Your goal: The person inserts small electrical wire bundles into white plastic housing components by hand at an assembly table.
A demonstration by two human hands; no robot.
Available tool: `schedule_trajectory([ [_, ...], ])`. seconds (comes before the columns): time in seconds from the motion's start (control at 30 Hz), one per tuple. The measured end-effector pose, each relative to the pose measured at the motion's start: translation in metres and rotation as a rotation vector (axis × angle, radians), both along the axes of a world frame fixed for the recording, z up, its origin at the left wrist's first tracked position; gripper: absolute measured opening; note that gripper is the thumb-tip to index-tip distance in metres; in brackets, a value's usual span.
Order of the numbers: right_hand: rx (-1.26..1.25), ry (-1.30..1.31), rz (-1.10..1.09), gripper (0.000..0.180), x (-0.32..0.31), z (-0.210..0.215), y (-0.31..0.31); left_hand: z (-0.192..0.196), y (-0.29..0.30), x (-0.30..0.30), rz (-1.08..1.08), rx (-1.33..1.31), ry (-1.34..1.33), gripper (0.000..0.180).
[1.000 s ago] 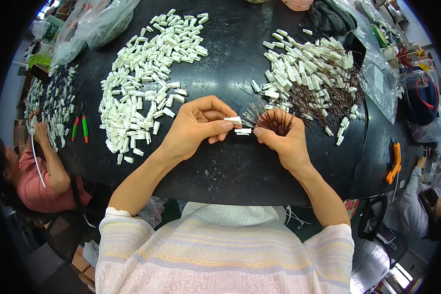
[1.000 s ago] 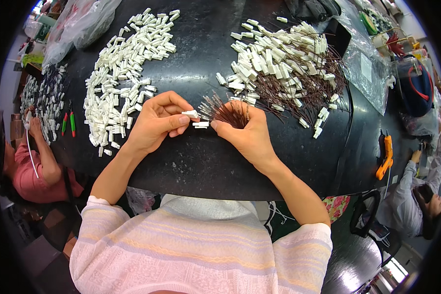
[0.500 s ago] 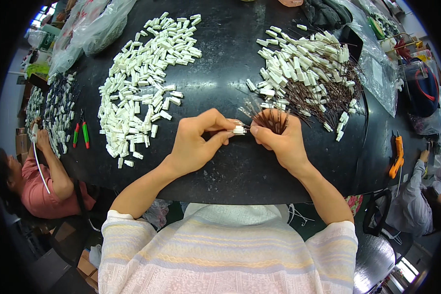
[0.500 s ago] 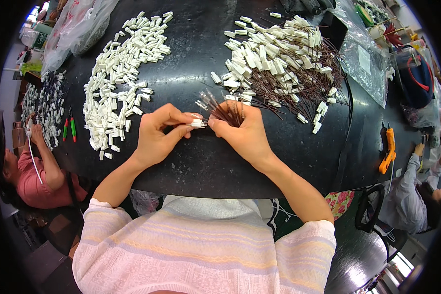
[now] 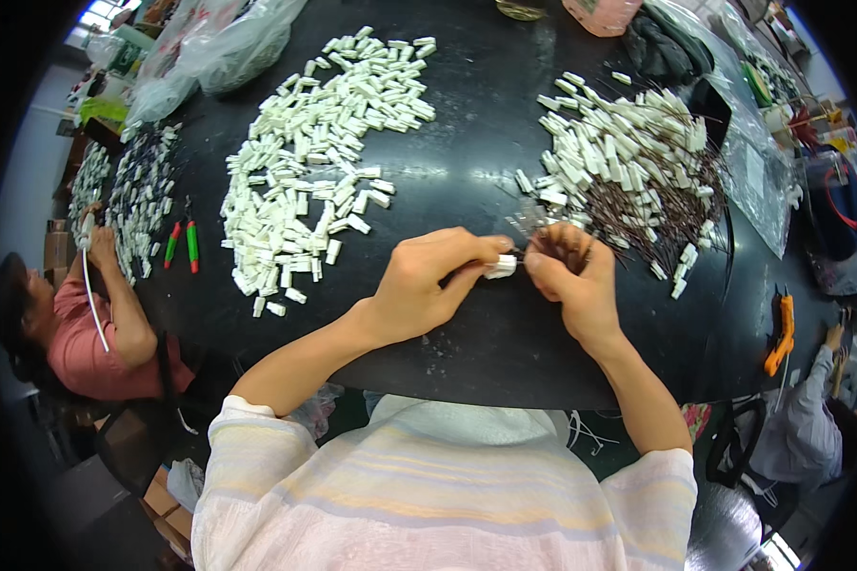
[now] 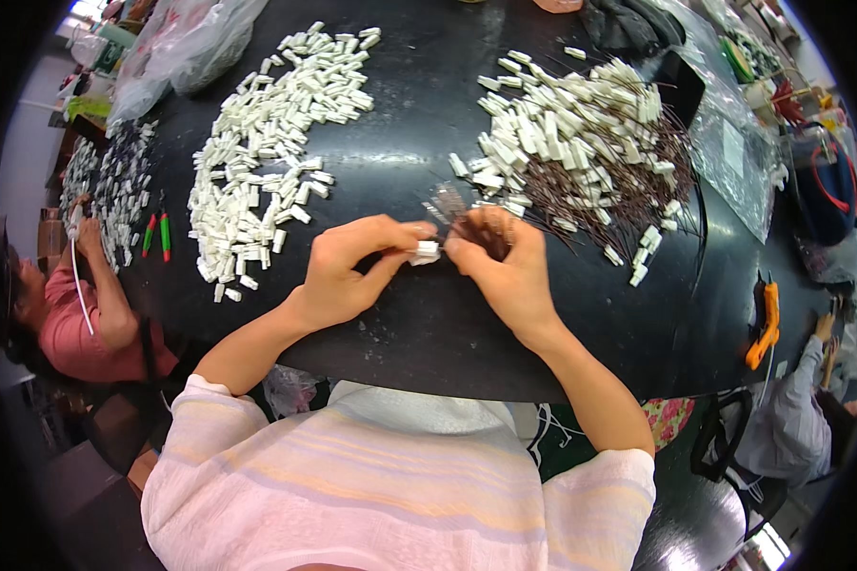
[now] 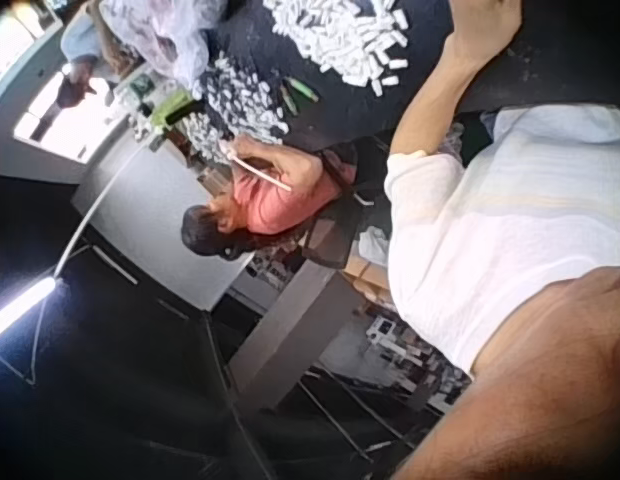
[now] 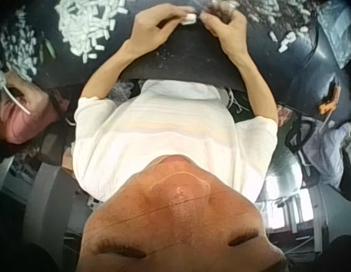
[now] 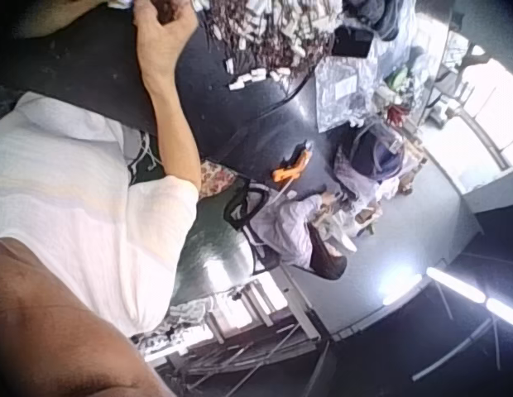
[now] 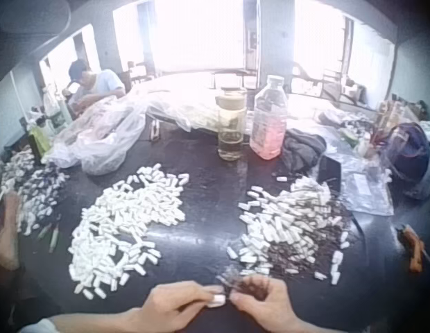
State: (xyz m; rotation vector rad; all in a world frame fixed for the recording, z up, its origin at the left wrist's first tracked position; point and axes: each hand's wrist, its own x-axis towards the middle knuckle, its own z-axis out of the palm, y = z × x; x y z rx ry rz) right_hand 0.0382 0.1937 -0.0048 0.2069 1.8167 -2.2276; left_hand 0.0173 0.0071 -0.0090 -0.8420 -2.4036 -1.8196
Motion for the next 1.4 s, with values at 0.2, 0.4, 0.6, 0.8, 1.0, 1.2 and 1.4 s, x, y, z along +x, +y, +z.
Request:
schedule_trajectory([
  [0.2,0.140,0.086,-0.036,0.009,-0.002,0.001,0.007,0.018,-0.030,-0.038,0.436,-0.711,0.551,0.021],
  [0.4,0.178,0.061,-0.039,0.010,-0.004,0.002,0.002,0.012,-0.047,-0.041,0.346,-0.843,0.399,0.012],
  [0.6,0.175,0.042,-0.071,0.009,-0.003,0.004,0.000,0.012,-0.037,-0.042,0.278,-0.585,0.337,0.010],
  [0.8,0.197,0.109,-0.053,0.006,0.000,0.000,-0.003,0.016,-0.014,-0.015,0.046,-0.166,-0.285,0.011],
  [1.0,0.222,0.122,0.036,0.009,0.002,-0.001,-0.006,0.010,-0.013,-0.012,-0.012,-0.039,-0.249,0.014],
  [1.2,0.217,0.150,0.008,0.007,0.001,-0.003,-0.004,0.008,-0.010,-0.014,-0.037,-0.015,-0.169,0.016],
  [1.4,0.281,0.195,0.024,0.009,0.001,-0.004,-0.006,0.007,0.000,-0.010,-0.029,-0.076,0.188,0.017],
])
